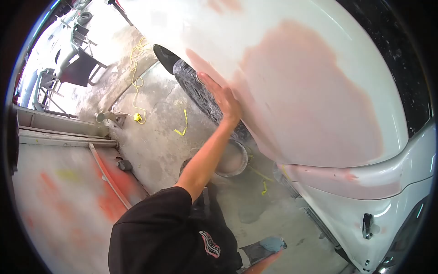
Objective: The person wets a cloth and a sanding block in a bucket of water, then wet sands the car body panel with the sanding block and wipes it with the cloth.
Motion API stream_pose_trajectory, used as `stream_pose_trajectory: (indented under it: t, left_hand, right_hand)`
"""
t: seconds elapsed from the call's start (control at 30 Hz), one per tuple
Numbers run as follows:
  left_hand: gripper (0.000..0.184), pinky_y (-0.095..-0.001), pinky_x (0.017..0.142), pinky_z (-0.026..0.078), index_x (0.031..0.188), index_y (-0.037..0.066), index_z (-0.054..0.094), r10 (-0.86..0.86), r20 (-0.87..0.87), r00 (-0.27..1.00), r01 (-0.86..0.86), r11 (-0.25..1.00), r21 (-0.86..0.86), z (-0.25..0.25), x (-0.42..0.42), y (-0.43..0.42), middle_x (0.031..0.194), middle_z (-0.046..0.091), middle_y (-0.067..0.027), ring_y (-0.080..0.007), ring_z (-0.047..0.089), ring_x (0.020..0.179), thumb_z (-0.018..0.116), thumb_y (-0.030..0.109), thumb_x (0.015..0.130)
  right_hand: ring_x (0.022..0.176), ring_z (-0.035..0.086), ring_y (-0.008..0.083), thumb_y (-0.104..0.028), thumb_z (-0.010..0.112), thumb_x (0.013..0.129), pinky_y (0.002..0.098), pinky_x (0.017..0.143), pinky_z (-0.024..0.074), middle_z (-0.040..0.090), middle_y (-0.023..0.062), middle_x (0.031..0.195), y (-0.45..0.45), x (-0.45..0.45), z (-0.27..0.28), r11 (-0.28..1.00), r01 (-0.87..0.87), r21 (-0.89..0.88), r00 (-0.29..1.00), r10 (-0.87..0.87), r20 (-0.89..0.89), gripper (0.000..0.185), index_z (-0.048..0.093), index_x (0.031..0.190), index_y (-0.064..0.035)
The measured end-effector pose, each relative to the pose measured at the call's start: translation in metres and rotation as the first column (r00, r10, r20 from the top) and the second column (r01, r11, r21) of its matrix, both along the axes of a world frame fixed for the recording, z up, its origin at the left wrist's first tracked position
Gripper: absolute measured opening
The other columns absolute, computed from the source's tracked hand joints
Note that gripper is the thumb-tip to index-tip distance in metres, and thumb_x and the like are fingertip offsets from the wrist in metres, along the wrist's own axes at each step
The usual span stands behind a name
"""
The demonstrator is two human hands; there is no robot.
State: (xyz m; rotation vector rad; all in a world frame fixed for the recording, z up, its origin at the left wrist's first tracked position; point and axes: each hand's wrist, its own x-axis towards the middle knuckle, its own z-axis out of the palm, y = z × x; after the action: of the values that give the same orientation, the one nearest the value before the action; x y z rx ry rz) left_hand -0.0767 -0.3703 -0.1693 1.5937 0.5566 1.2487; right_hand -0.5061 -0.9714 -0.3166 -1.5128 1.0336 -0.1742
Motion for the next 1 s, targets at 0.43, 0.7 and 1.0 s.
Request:
stream_pose_trajectory:
  t: [0.43,0.7,1.0]
  left_hand:
    - [0.082,-0.0511,0.128,-0.005,0.162,-0.009,-0.007,-0.017,-0.061,0.998,0.014,0.999,-0.050,0.018,0.017,0.093,0.171,-0.014,-0.0286,-0.0401,-0.015,0.160,0.019,0.051,0.113]
    - [0.096,-0.0485,0.130,-0.005,0.162,-0.007,-0.011,-0.065,-0.215,0.975,0.029,0.986,-0.164,0.031,0.004,0.026,0.171,-0.019,-0.0268,-0.0380,-0.014,0.160,0.021,0.066,0.108]
    - [0.105,-0.0662,0.124,0.008,0.166,0.001,0.002,-0.668,-0.714,-0.209,0.977,-0.173,-0.124,-0.048,-0.198,-0.198,0.172,0.000,-0.0303,-0.0464,0.000,0.160,0.064,0.052,0.099]
  right_hand:
    - [0.124,0.061,0.0265,-0.051,0.054,0.103,0.0409,0.109,0.0461,0.064,0.0097,0.136,-0.004,-0.034,-0.004,0.997,0.069,0.039,0.996,-0.067,-0.063,0.060,0.060,0.141,-0.0046]
    - [0.126,0.060,0.0269,-0.051,0.053,0.103,0.0404,0.110,0.0450,0.064,0.0100,0.138,0.032,-0.050,-0.033,0.983,0.099,0.157,0.995,-0.095,-0.034,0.062,0.059,0.144,-0.0047]
    - [0.132,0.055,0.0260,-0.051,0.053,0.103,0.0387,0.115,0.0390,0.061,0.0083,0.141,0.236,0.071,-0.039,0.821,0.059,0.567,0.979,-0.158,0.126,0.062,0.058,0.146,-0.0072]
